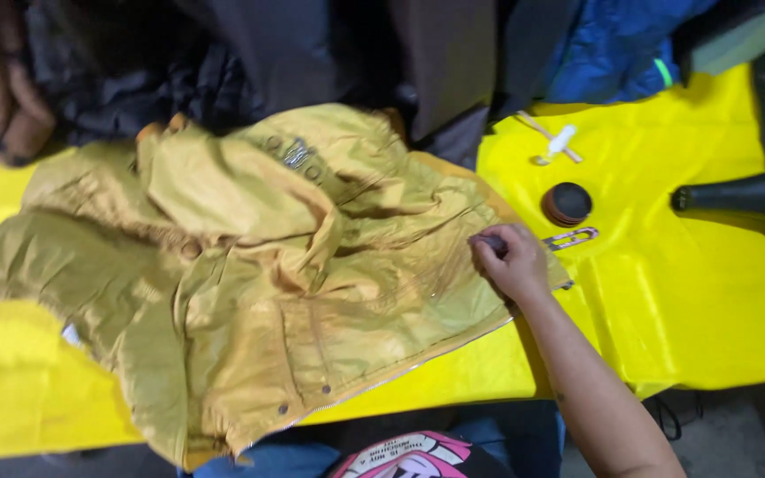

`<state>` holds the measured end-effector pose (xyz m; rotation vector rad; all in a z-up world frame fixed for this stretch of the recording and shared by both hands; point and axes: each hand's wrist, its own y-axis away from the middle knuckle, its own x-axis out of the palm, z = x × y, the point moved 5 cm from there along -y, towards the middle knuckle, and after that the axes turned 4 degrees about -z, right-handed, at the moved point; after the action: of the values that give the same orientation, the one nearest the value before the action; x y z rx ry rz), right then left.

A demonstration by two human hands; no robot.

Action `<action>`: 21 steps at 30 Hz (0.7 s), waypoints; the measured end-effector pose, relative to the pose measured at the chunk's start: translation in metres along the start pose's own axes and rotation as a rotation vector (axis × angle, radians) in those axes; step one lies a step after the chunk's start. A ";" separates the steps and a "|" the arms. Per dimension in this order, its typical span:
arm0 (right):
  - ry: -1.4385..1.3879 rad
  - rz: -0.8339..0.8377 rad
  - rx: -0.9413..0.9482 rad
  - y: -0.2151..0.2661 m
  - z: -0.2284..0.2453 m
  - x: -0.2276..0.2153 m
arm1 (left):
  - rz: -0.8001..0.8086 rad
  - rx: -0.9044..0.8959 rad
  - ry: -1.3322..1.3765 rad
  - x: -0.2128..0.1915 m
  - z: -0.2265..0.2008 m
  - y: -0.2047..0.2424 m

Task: The person scrubs a yellow jacket with a small abrasive tool on a yellow work surface. They then apply a white substance from a small bottle to the jacket and continue scrubbing the fabric.

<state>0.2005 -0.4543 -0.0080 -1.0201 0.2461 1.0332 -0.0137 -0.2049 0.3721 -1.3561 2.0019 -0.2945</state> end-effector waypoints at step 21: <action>0.060 0.290 0.061 0.023 0.014 0.030 | 0.277 -0.304 -0.524 0.153 0.380 0.052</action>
<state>0.1940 -0.4228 -0.0318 -0.9790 0.4829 1.2490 0.1633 -0.2478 0.0014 -1.1550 1.7896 0.4657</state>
